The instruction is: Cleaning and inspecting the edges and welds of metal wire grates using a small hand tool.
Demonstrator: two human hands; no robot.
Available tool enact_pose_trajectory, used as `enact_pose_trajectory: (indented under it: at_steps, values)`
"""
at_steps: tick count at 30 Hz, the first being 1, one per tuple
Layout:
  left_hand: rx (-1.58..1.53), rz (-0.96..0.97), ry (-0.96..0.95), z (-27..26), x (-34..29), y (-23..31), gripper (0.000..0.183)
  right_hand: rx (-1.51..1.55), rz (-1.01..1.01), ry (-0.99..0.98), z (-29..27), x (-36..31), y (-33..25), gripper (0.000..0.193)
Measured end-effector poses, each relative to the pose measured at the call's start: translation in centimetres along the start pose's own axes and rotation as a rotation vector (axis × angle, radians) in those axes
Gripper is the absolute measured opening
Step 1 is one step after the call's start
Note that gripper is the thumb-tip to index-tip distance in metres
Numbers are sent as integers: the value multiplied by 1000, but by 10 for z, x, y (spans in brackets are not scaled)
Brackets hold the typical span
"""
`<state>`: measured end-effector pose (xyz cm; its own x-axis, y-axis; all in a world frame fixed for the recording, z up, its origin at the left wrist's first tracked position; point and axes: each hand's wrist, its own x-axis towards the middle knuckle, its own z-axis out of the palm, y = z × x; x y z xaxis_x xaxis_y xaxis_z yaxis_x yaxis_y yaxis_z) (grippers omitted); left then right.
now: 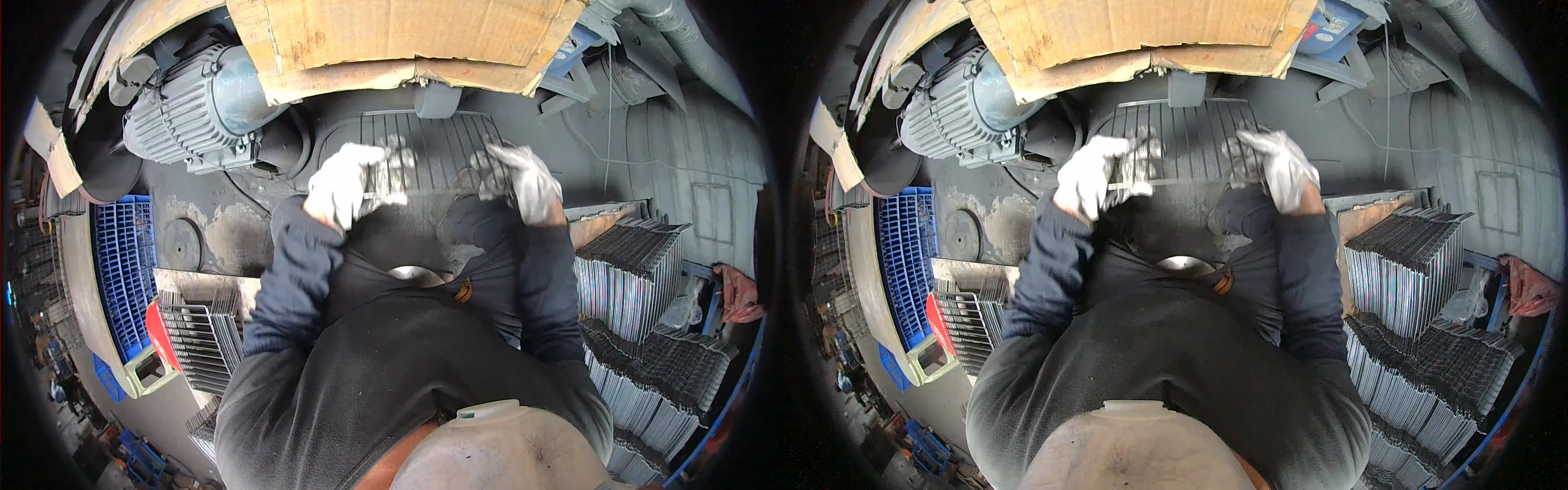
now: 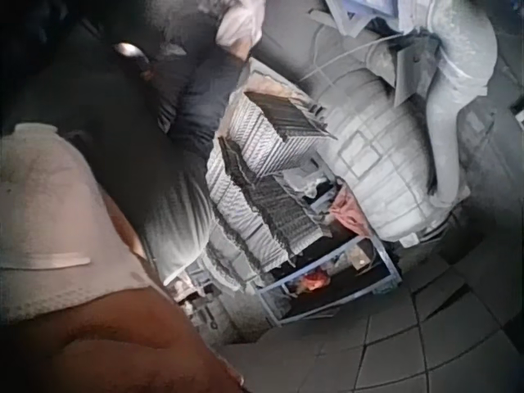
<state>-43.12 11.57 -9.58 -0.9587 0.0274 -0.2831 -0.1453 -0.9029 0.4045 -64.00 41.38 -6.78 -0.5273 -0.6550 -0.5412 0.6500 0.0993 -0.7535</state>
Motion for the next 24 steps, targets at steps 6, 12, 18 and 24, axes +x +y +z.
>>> enact_pose_trajectory:
  at_steps: [6,12,18,24]
  values:
    - [1002,561,-50,-49,-2,-9,33,-223,78,82,21,18,5,39]
    - [506,152,142,16,-74,-34,36,165,-161,84,48,-85,56,63]
    - [273,85,143,37,-101,-36,31,159,-149,49,62,-112,58,55]
    - [526,310,188,55,-131,-54,30,99,-218,45,61,-122,75,52]
